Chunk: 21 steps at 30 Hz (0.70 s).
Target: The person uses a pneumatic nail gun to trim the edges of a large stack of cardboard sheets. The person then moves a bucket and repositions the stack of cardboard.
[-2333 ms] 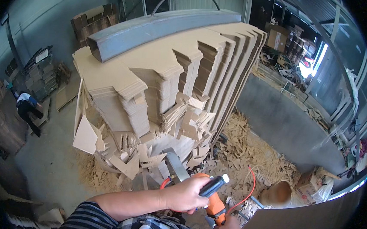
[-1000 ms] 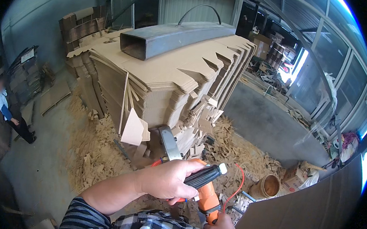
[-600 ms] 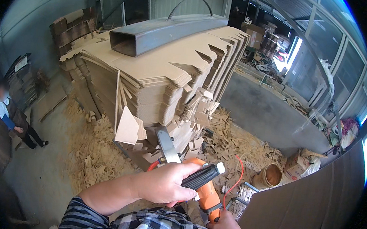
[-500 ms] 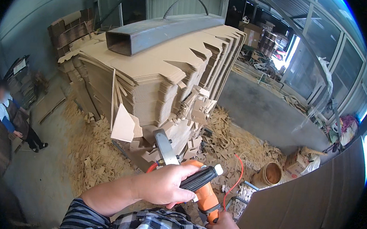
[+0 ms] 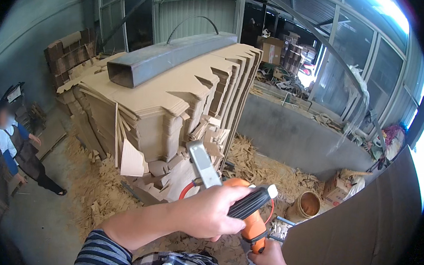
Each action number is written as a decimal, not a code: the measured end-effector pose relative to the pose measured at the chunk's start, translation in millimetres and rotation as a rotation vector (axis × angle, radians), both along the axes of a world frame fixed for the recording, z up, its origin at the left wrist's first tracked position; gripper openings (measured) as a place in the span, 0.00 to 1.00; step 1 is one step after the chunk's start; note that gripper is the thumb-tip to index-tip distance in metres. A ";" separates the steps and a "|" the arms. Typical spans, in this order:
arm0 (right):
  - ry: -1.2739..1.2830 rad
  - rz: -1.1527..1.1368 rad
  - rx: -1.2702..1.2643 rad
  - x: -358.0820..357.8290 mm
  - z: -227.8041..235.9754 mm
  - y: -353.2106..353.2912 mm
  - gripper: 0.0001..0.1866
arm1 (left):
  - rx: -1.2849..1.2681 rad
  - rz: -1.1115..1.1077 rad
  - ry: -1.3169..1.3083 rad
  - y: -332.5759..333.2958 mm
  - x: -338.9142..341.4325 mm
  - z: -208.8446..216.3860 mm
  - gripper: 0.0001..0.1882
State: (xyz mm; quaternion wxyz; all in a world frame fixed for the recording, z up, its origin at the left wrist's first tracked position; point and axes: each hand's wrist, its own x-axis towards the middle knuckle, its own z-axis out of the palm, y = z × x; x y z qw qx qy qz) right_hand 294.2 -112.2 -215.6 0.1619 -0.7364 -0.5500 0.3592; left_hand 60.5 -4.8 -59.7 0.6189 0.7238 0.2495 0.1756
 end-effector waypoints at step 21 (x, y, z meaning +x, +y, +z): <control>0.101 0.242 -0.217 79.2 39.8 190.5 0.11 | -0.054 0.355 -0.037 136.0 58.6 -3.4 0.07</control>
